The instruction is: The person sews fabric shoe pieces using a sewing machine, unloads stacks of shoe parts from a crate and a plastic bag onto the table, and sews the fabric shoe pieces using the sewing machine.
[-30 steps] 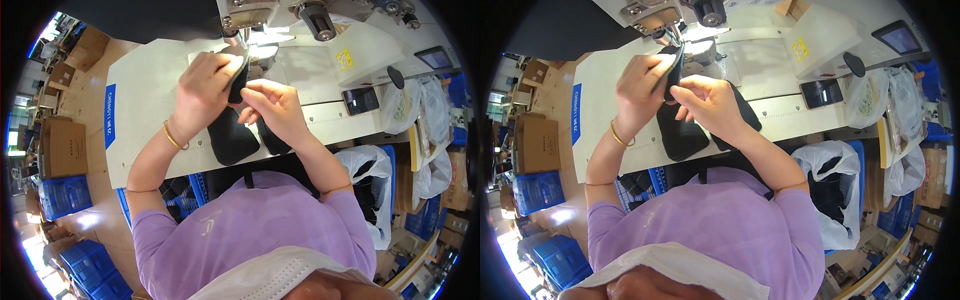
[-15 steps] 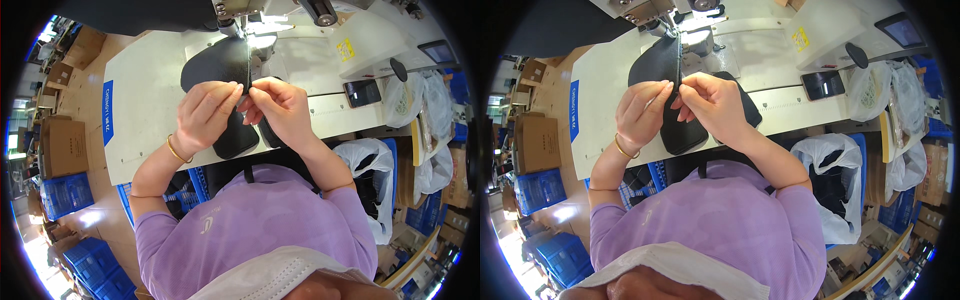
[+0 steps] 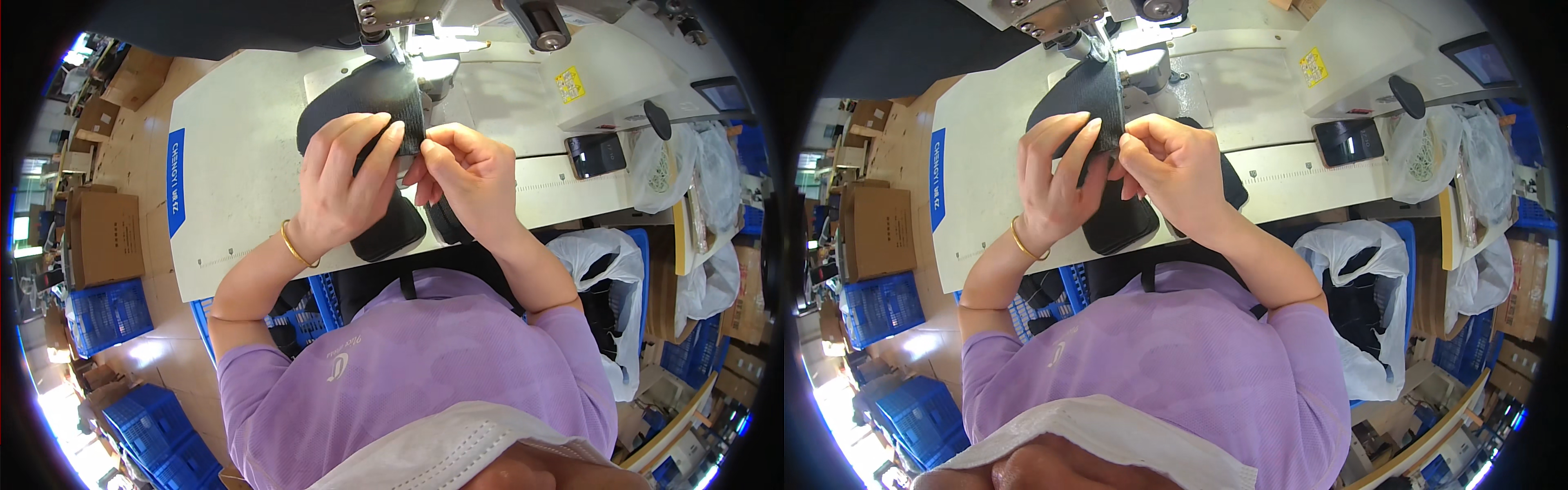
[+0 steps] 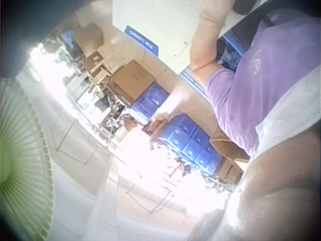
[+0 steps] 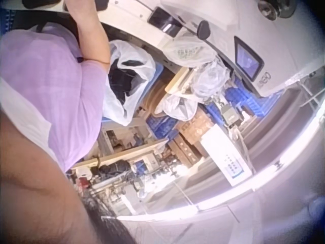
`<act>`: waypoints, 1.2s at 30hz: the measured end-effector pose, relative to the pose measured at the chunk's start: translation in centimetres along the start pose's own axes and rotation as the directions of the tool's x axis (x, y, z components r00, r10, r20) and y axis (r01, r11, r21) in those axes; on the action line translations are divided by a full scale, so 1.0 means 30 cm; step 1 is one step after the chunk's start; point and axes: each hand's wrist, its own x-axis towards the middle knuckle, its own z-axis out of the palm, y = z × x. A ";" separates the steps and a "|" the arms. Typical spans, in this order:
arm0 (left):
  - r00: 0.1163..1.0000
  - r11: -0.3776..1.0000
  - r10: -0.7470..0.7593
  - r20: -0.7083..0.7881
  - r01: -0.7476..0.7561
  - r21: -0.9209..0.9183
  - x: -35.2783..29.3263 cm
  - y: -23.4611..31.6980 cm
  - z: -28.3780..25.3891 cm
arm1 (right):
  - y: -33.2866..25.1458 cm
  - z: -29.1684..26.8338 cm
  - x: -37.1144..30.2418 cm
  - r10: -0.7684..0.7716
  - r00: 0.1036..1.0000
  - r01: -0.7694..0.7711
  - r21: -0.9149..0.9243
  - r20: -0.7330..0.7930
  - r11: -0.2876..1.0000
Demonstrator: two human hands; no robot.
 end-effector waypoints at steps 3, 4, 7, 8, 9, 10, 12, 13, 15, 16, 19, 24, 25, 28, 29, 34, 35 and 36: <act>0.998 0.998 0.052 -0.018 -0.052 -0.017 0.015 -0.012 0.005 | -0.005 -0.005 0.018 0.007 1.000 -0.007 0.065 -0.003 0.998; 0.997 0.997 0.071 -0.032 -0.071 0.008 0.019 -0.013 0.009 | -0.002 -0.007 0.029 0.013 1.000 -0.013 0.071 -0.001 0.997; 0.993 0.995 0.098 -0.064 -0.096 0.040 0.026 -0.029 0.031 | 0.007 -0.014 0.061 -0.018 1.000 0.017 0.092 0.018 0.996; 0.992 0.993 0.108 -0.069 -0.104 0.063 0.028 -0.035 0.036 | 0.008 -0.015 0.073 -0.024 1.000 0.022 0.091 0.019 0.996; 0.991 0.992 0.111 -0.072 -0.107 0.063 0.032 -0.041 0.040 | 0.008 -0.016 0.081 -0.031 0.999 0.030 0.085 0.017 0.996; 0.991 0.990 0.121 -0.062 -0.116 0.073 0.035 -0.048 0.043 | 0.008 -0.017 0.090 -0.039 0.999 0.038 0.078 0.015 0.996; 0.990 0.988 0.132 -0.054 -0.127 0.086 0.038 -0.066 0.048 | 0.011 -0.014 0.109 -0.047 0.999 0.046 0.077 0.014 0.996; 0.989 0.986 0.142 -0.048 -0.137 0.091 0.037 -0.078 0.050 | 0.013 -0.011 0.117 -0.051 0.999 0.050 0.077 0.013 0.996; 0.987 0.983 0.156 -0.026 -0.153 0.099 0.041 -0.098 0.051 | 0.018 -0.008 0.135 -0.072 0.997 0.071 0.075 0.012 0.995; 0.987 0.983 0.156 -0.026 -0.153 0.100 0.044 -0.108 0.054 | 0.020 -0.007 0.138 -0.092 0.996 0.091 0.073 0.009 0.993; 0.980 0.976 0.196 -0.025 -0.193 0.100 0.053 -0.136 0.065 | 0.020 -0.006 0.129 -0.062 0.998 0.063 0.104 -0.017 0.993; 0.983 0.980 0.181 -0.038 -0.178 0.087 0.071 -0.166 0.087 | 0.027 -0.012 0.108 -0.029 1.000 0.029 0.075 -0.004 0.997; 0.983 0.980 0.180 -0.047 -0.175 0.094 0.073 -0.169 0.090 | 0.029 -0.013 0.104 -0.034 0.999 0.034 0.070 0.010 0.997; 0.984 0.980 0.175 -0.039 -0.170 0.098 0.074 -0.176 0.092 | 0.029 -0.016 0.099 -0.045 0.998 0.043 0.076 0.034 0.996; 0.985 0.981 0.171 -0.039 -0.167 0.098 0.076 -0.175 0.092 | 0.030 -0.016 0.096 -0.042 0.999 0.039 0.075 0.035 0.996; 0.984 0.978 0.174 -0.030 -0.169 0.120 0.081 -0.172 0.092 | 0.038 -0.011 0.092 -0.014 0.998 0.012 0.044 0.054 0.999; 0.984 0.978 0.173 -0.031 -0.168 0.123 0.084 -0.170 0.092 | 0.041 -0.011 0.092 -0.015 0.998 0.013 0.043 0.058 0.999; 0.984 0.978 0.174 -0.033 -0.169 0.124 0.087 -0.166 0.092 | 0.046 -0.011 0.091 -0.003 0.998 0.000 0.047 0.063 0.999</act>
